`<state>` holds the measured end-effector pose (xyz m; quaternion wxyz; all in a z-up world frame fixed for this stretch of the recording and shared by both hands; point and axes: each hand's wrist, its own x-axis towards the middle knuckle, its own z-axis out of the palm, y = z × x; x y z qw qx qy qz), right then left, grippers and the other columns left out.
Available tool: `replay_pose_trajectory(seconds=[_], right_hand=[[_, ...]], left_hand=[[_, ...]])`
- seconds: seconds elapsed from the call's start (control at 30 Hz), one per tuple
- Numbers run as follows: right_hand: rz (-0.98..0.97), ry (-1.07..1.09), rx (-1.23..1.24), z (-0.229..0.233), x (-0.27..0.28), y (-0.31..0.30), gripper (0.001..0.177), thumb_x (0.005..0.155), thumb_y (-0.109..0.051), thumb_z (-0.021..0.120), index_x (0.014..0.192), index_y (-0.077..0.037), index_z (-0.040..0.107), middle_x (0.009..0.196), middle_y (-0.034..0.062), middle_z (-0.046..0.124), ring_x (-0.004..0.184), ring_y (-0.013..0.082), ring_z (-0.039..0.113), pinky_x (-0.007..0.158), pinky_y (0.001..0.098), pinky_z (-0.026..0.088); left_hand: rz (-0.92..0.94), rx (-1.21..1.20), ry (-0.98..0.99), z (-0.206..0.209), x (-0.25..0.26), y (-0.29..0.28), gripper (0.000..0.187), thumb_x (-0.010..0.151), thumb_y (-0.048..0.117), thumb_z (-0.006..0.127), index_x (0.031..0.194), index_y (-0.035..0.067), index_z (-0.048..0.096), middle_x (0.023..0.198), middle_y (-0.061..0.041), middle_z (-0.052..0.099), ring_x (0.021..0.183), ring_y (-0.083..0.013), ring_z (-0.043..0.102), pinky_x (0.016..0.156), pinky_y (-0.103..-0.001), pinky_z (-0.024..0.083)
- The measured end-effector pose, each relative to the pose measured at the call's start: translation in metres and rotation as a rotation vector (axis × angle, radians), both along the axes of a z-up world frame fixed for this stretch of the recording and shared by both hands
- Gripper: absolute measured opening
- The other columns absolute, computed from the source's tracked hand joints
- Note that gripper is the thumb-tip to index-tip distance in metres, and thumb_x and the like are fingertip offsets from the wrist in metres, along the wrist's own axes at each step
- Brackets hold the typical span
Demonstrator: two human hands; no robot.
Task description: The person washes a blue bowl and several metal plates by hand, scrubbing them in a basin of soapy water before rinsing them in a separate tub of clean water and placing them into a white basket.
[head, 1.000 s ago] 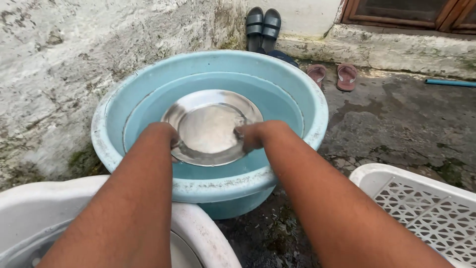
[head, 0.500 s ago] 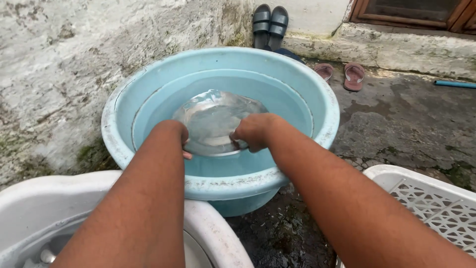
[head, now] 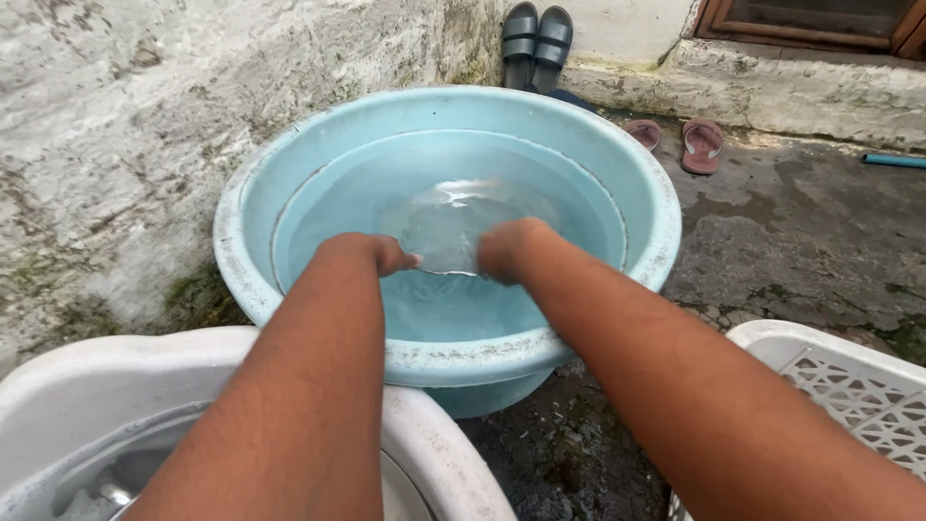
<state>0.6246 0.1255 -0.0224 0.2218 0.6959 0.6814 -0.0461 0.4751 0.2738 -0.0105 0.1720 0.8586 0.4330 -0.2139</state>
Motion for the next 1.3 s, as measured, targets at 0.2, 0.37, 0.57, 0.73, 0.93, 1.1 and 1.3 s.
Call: replay_pose_trajectory(seconds=[0.2,0.37,0.57,0.73,0.93,1.1,1.3], right_hand=[[0.264,-0.250,-0.101,0.046,-0.047,-0.025,0.021,0.093,-0.017,0.062,0.105,-0.011,0.079,0.113,0.0103,0.075,0.108,0.0298,0.071,0.092,0.0430,0.057],[0.097,-0.050,0.026,0.008,-0.006,-0.010,0.023,0.093,-0.016,0.062,0.112,-0.017,0.075,0.108,0.0118,0.074,0.104,0.0324,0.071,0.087,0.0470,0.056],[0.161,-0.143,-0.028,0.032,-0.037,-0.019,0.019,0.094,-0.020,0.065,0.101,-0.012,0.080,0.101,0.0129,0.076,0.099,0.0339,0.073,0.085,0.0459,0.058],[-0.184,0.029,0.019,0.039,-0.036,-0.037,0.025,0.083,-0.018,0.075,0.107,-0.016,0.080,0.103,0.0119,0.077,0.098,0.0319,0.074,0.087,0.0460,0.058],[-0.311,0.132,0.411,0.053,-0.046,-0.069,0.028,0.084,-0.025,0.076,0.112,-0.027,0.080,0.108,0.0099,0.075,0.100,0.0347,0.070,0.088,0.0472,0.056],[-0.340,0.238,0.605,0.046,-0.048,-0.085,0.026,0.081,-0.024,0.078,0.107,-0.019,0.081,0.102,0.0134,0.075,0.097,0.0357,0.070,0.088,0.0457,0.056],[-0.371,0.299,0.918,0.071,-0.083,-0.131,0.014,0.089,-0.015,0.071,0.098,-0.012,0.081,0.092,0.0179,0.073,0.087,0.0373,0.070,0.079,0.0449,0.055]], left_hand=[[-0.078,0.055,0.040,-0.020,0.006,0.012,0.065,0.101,0.052,0.051,0.158,0.024,0.041,0.168,-0.007,0.031,0.154,-0.0347,0.032,0.124,-0.055,0.027],[-0.067,0.093,0.086,0.001,-0.004,-0.009,0.067,0.101,0.039,0.049,0.164,0.034,0.025,0.174,-0.006,0.003,0.160,-0.0316,0.011,0.126,-0.064,0.006],[-0.073,0.112,0.078,-0.013,-0.006,0.002,0.070,0.099,0.028,0.049,0.164,0.028,0.024,0.174,-0.007,0.002,0.160,-0.0317,0.012,0.125,-0.064,0.008],[-0.179,0.133,-0.024,0.020,-0.020,-0.034,0.077,0.091,0.017,0.058,0.162,0.031,0.029,0.172,0.002,0.020,0.156,-0.0274,0.029,0.125,-0.051,0.029],[-0.155,0.129,-0.191,0.015,-0.015,-0.037,0.073,0.090,0.010,0.061,0.156,0.036,0.043,0.158,-0.007,0.048,0.143,-0.0316,0.048,0.117,-0.048,0.041],[-0.104,0.213,-0.316,0.034,-0.033,-0.093,0.056,0.093,0.025,0.066,0.147,0.029,0.054,0.150,-0.011,0.057,0.137,-0.0330,0.055,0.112,-0.048,0.045],[-0.077,0.261,-0.494,0.037,-0.038,-0.107,0.069,0.087,0.036,0.077,0.148,0.015,0.053,0.152,-0.020,0.055,0.141,-0.0344,0.054,0.117,-0.042,0.046]])
